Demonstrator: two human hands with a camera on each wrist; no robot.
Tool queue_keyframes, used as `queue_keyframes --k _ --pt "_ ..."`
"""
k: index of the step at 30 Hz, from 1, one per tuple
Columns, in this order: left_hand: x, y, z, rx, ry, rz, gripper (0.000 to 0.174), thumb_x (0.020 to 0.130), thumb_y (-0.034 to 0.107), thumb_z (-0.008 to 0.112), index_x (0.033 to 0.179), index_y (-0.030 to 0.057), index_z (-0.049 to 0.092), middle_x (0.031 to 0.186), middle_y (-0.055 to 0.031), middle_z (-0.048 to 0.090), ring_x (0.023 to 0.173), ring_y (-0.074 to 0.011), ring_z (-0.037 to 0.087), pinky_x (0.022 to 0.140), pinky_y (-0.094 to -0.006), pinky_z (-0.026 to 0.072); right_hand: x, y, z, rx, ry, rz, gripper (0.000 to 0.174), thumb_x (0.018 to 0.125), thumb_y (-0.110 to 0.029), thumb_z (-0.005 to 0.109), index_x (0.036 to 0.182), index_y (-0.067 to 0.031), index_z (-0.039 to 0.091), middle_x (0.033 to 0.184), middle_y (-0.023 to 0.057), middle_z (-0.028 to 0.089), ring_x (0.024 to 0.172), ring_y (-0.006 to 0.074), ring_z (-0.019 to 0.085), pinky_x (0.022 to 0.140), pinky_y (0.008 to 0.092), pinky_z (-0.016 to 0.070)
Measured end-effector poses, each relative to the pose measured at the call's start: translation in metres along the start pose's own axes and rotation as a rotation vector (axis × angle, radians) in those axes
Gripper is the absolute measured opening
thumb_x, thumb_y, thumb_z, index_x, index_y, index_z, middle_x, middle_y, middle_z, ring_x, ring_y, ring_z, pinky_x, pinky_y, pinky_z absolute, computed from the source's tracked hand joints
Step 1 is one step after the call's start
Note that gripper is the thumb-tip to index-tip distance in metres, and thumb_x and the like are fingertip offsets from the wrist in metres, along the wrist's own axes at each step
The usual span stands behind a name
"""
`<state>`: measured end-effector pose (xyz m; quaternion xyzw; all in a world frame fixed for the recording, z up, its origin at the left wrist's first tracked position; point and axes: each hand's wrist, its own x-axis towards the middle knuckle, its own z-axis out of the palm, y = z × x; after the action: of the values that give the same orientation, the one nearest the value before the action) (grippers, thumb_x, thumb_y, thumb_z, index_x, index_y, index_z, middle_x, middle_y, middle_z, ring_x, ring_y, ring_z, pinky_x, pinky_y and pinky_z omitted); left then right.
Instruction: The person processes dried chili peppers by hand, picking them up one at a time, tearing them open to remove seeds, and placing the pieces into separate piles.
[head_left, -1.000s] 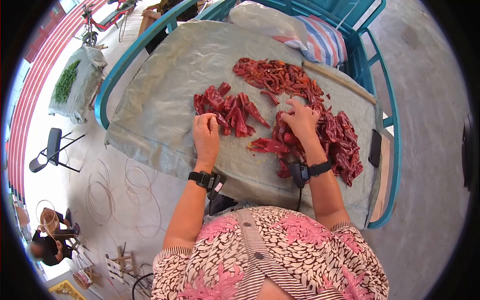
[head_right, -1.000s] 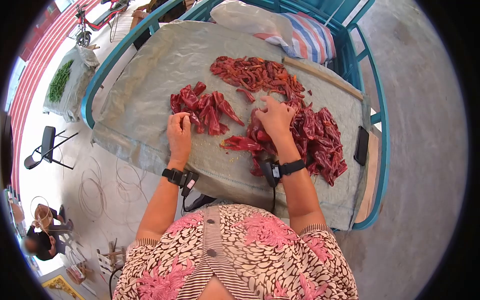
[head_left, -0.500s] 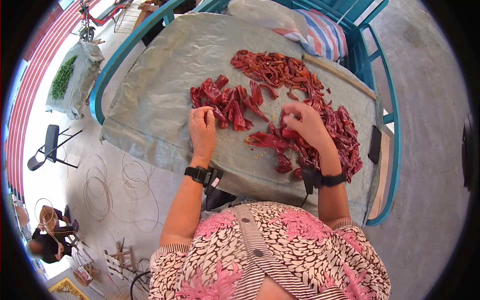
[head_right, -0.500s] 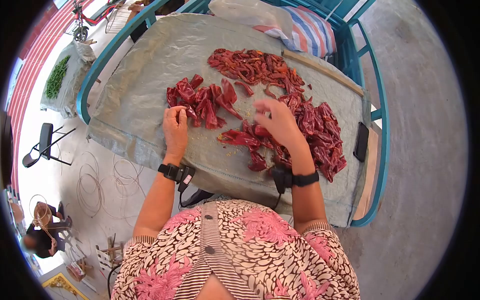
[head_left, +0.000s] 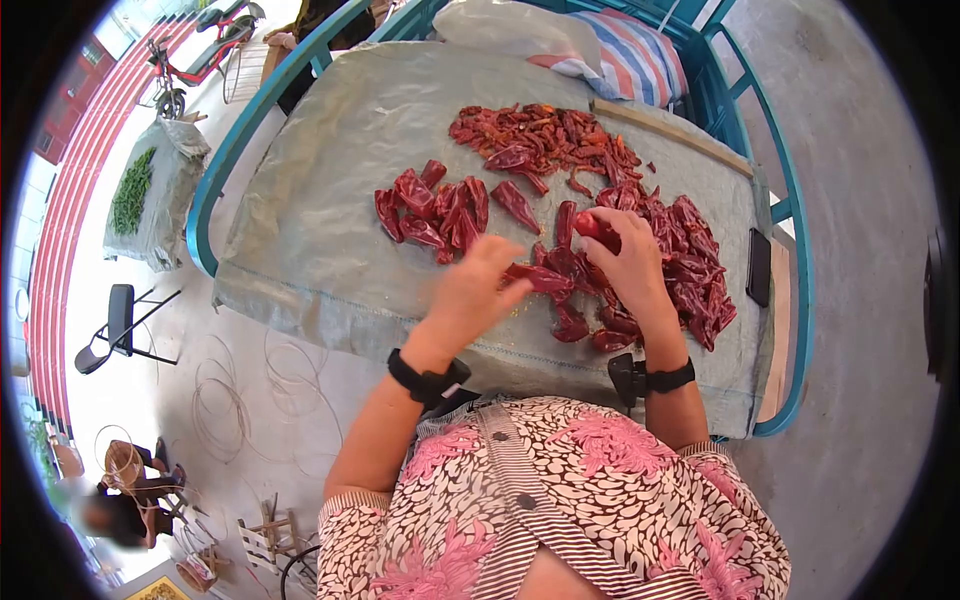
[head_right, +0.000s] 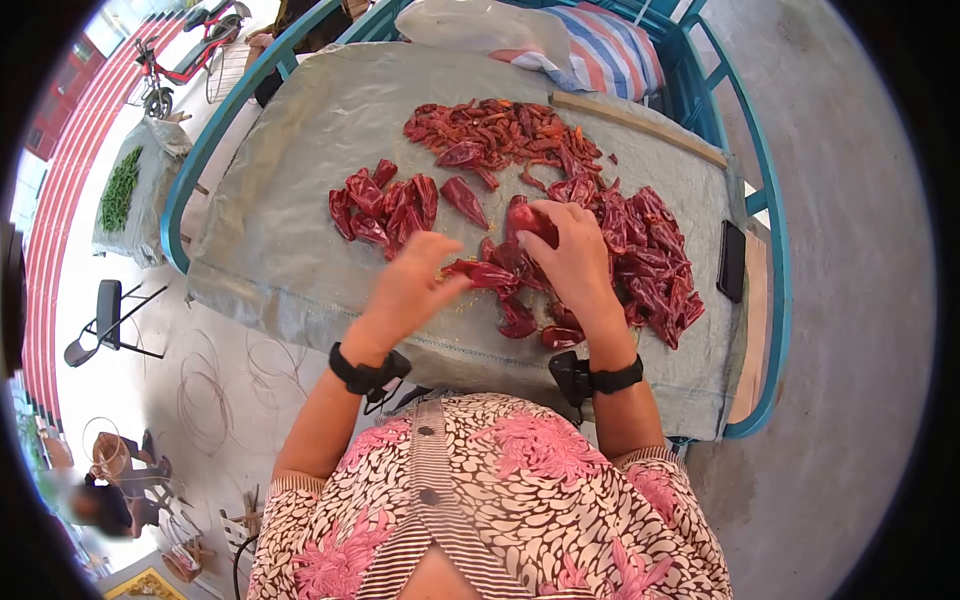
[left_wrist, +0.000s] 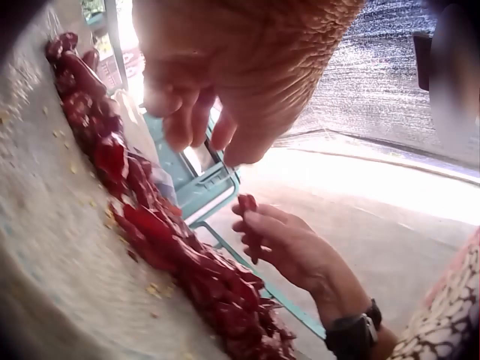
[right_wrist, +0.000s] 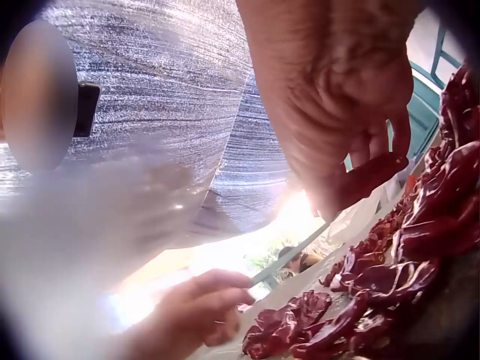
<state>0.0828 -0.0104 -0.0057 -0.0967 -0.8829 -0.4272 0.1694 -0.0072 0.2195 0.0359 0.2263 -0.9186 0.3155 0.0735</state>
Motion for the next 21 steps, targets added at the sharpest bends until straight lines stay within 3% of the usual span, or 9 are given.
queue_keyframes --k 1,5,8,11,14,17,21 --pt "-0.002 0.002 0.01 0.078 -0.062 0.081 0.044 0.086 0.017 0.076 0.127 0.0107 0.062 0.114 -0.0092 0.063 0.095 -0.0297 0.069 0.074 -0.0392 0.057 0.004 -0.009 -0.001 0.059 -0.003 0.005 0.04 0.087 -0.022 0.077 0.123 -0.0066 0.068 0.119 0.0138 0.067 0.113 0.0332 0.061 0.098 0.0421 0.0489" --pt "-0.008 -0.003 0.035 0.206 -0.267 0.033 0.048 0.086 0.019 0.075 0.131 0.0131 0.06 0.12 -0.0082 0.063 0.101 -0.0338 0.068 0.079 -0.0439 0.0569 0.016 -0.038 0.002 0.625 -0.052 0.065 0.042 0.092 -0.021 0.073 0.128 -0.0037 0.064 0.122 0.015 0.067 0.116 0.0338 0.061 0.098 0.0409 0.0489" --pt "-0.005 0.015 0.015 0.228 -0.214 -0.098 0.046 0.085 0.018 0.076 0.129 0.015 0.062 0.118 -0.0085 0.063 0.101 -0.0337 0.068 0.079 -0.0433 0.0567 0.021 -0.017 0.004 0.248 0.053 -0.127 0.04 0.092 -0.022 0.072 0.127 -0.0063 0.064 0.118 0.0132 0.069 0.112 0.0327 0.062 0.103 0.0428 0.0449" --pt "-0.003 0.015 -0.011 0.222 -0.016 -0.15 0.045 0.085 0.016 0.077 0.127 0.0156 0.063 0.117 -0.0093 0.062 0.099 -0.0335 0.068 0.078 -0.0429 0.0562 0.017 0.004 0.016 -0.216 -0.019 -0.08 0.033 0.091 -0.025 0.072 0.119 -0.0093 0.067 0.11 0.0101 0.072 0.107 0.0305 0.063 0.108 0.047 0.0375" --pt "0.002 0.003 -0.032 0.373 0.157 -0.274 0.046 0.084 0.014 0.078 0.127 0.0135 0.063 0.115 -0.011 0.061 0.1 -0.0335 0.067 0.079 -0.0432 0.0556 0.021 0.011 0.033 -0.395 -0.026 -0.13 0.035 0.088 -0.026 0.072 0.118 -0.0092 0.066 0.101 0.006 0.072 0.106 0.0296 0.063 0.112 0.0518 0.031" --pt "0.003 0.005 -0.038 0.411 0.29 -0.338 0.048 0.084 0.014 0.078 0.129 0.0119 0.061 0.117 -0.0125 0.061 0.102 -0.0338 0.066 0.08 -0.044 0.0551 0.029 0.018 0.052 -0.554 -0.09 -0.076 0.041 0.087 -0.028 0.073 0.123 -0.01 0.063 0.097 0.0072 0.072 0.105 0.0299 0.064 0.114 0.0557 0.0284" --pt "-0.008 0.003 -0.008 0.196 -0.016 -0.149 0.049 0.084 0.014 0.077 0.13 0.0123 0.06 0.12 -0.0125 0.058 0.102 -0.035 0.065 0.08 -0.0441 0.0553 0.035 0.024 0.067 -0.533 -0.113 0.038 0.055 0.085 -0.028 0.075 0.133 -0.0104 0.057 0.094 0.0097 0.073 0.103 0.0314 0.065 0.113 0.0568 0.0279"
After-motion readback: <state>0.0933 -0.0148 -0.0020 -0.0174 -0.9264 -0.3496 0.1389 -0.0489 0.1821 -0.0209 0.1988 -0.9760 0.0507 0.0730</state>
